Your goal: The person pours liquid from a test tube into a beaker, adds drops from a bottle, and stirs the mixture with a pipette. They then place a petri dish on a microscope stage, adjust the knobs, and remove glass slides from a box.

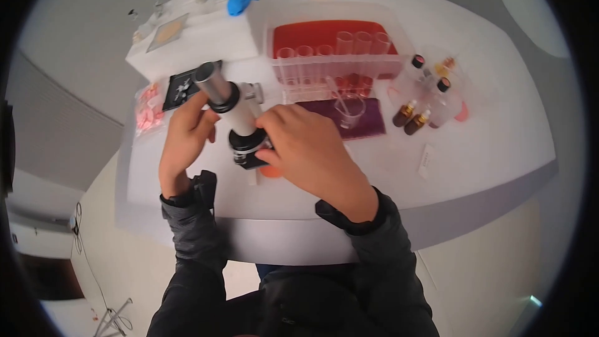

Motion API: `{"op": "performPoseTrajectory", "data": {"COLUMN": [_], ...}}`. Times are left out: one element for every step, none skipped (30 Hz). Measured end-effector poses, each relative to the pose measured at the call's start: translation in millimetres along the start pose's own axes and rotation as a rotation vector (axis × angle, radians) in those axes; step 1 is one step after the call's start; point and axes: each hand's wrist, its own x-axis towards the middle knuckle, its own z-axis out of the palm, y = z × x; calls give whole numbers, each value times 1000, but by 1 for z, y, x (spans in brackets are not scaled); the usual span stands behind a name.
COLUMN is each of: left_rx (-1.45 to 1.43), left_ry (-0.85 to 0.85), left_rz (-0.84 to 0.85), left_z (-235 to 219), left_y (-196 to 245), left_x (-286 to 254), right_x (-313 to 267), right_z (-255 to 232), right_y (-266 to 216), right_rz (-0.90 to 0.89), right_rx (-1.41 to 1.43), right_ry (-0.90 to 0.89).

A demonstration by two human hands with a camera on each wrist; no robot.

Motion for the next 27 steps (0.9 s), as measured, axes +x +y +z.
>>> {"op": "performPoseTrajectory", "data": {"left_rx": [-37, -75, -115, -145, -176, -188, -203, -187, -166, -182, -197, -211, -214, -214, -214, -211, -209, -207, -204, -175, -178, -178, -174, -182, -192, -212, -232], "left_ry": [-21, -44, -70, -84, -99, -91, -106, -136, -165, -144, -123, -101, -124, -142, -157, -141, -146, -150, -153, -116, -120, -120, -125, -118, -123, -118, -113], "left_rz": [-47, -89, -128, -111, -96, -122, -143, -165, -187, -158, -130, -104, -95, -89, -85, -75, -66, -58, -53, -46, -59, -69, -82, -93, -117, -124, -133], "left_z": [-1, -2, -2, -1, -1, -1, -3, -6, -9, -9, -8, -8, -7, -8, -9, -7, -7, -6, -6, -4, -3, -4, -5, -4, -3, -3, -3], "left_y": [-3, -6, -7, -6, -3, 0, 0, 4, 8, 9, 10, 9, 7, 4, 3, 5, 3, 0, -3, -5, -4, -2, -1, -3, -3, 0, 3], "left_x": [-1, -1, 0, 1, 2, 2, 3, 4, 4, 2, 0, -1, -1, -2, -2, -1, 0, 1, 1, 1, 0, 1, 1, 2, 2, 3, 3], "right_x": [0, -1, -1, -2, -3, -3, -3, -3, -3, -4, -4, -5, -5, -5, -5, -5, -4, -4, -4, -3, -2, -2, -2, -1, -1, -1, 0], "right_z": [1, 2, 2, 1, 1, 1, 2, 2, 3, 4, 4, 5, 5, 7, 7, 7, 6, 6, 6, 6, 6, 6, 6, 4, 3, 2, 1], "right_y": [-1, -1, 0, 1, 2, 3, 4, 5, 6, 7, 7, 7, 7, 8, 8, 7, 6, 6, 6, 5, 5, 5, 5, 4, 3, 2, 1], "right_rz": [8, 16, 28, 20, 14, 5, -11, -7, -6, -4, -5, -7, -12, -22, -17, -13, -12, -6, -1, 0, -3, -10, -13, 7, 16, 25, 34], "right_rx": [2, 0, -7, -17, -19, -18, -10, -18, -23, -24, -26, -26, -23, -33, -35, -35, -35, -36, -35, -31, -24, -16, -3, 21, 18, 14, 12], "right_ry": [-2, -1, 2, 6, 11, 13, 12, 9, 7, 5, 12, 17, 21, 31, 25, 18, 10, 10, 9, 7, 8, 11, 16, -2, -7, -14, -23]}}
